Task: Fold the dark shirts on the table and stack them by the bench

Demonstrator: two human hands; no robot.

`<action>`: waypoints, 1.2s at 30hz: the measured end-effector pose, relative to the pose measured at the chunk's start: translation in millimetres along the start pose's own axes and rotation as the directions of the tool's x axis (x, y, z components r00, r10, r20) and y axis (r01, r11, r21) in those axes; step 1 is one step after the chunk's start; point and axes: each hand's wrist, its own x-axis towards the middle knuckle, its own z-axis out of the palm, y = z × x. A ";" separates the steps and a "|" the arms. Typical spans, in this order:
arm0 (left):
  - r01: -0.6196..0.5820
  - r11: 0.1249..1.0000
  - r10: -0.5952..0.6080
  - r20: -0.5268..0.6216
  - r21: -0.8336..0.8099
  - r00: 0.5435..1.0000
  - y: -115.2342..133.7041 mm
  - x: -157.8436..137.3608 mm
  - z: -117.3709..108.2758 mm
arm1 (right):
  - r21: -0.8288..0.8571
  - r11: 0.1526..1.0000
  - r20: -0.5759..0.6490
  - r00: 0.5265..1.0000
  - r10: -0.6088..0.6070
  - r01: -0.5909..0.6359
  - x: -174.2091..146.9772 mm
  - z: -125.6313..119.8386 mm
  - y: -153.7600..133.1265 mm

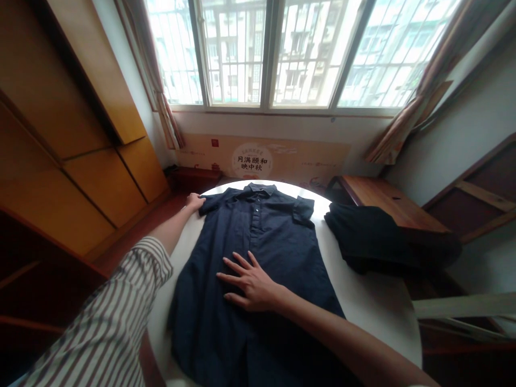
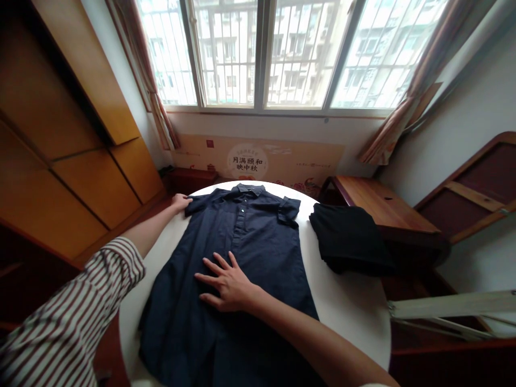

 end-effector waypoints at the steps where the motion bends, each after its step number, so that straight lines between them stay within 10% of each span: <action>1: 0.001 1.000 -0.001 -0.022 0.002 1.000 1.1 1.7 -2.5 | 0.007 1.000 0.010 1.000 0.000 0.000 -1.5 -1.0 -2.3; 9: -0.092 0.992 0.100 -0.083 0.087 0.992 20.4 -7.2 -16.8 | 0.039 0.999 0.008 1.000 0.019 -0.019 -7.0 -4.0 -11.2; 15: -0.546 0.837 0.529 0.194 0.043 0.826 82.1 -50.1 38.1 | 0.077 0.997 -0.010 1.000 0.004 -0.003 -10.1 -4.8 -19.7; 20: -0.574 0.815 0.520 0.336 0.079 0.785 98.7 -64.5 72.1 | 0.090 0.995 -0.035 0.999 -0.035 0.038 -18.6 3.7 -29.6; 24: -0.557 0.814 0.479 0.354 0.164 0.803 96.4 -61.8 78.3 | 0.079 0.995 -0.164 0.985 -0.047 0.060 -0.4 -12.3 -1.9; 27: -0.571 0.804 0.498 0.335 0.169 0.800 96.5 -61.7 79.0 | -0.090 0.984 -0.278 0.952 0.126 -0.156 23.6 -51.8 50.2; 31: -0.560 0.816 0.500 0.310 0.145 0.809 97.0 -61.7 80.2 | -0.314 0.745 -0.234 0.808 0.540 -0.589 33.0 -107.9 128.0; 36: -0.547 0.832 0.500 0.297 0.098 0.814 96.7 -60.3 81.8 | -0.301 0.434 -0.236 0.507 0.829 -0.849 5.0 -136.8 185.7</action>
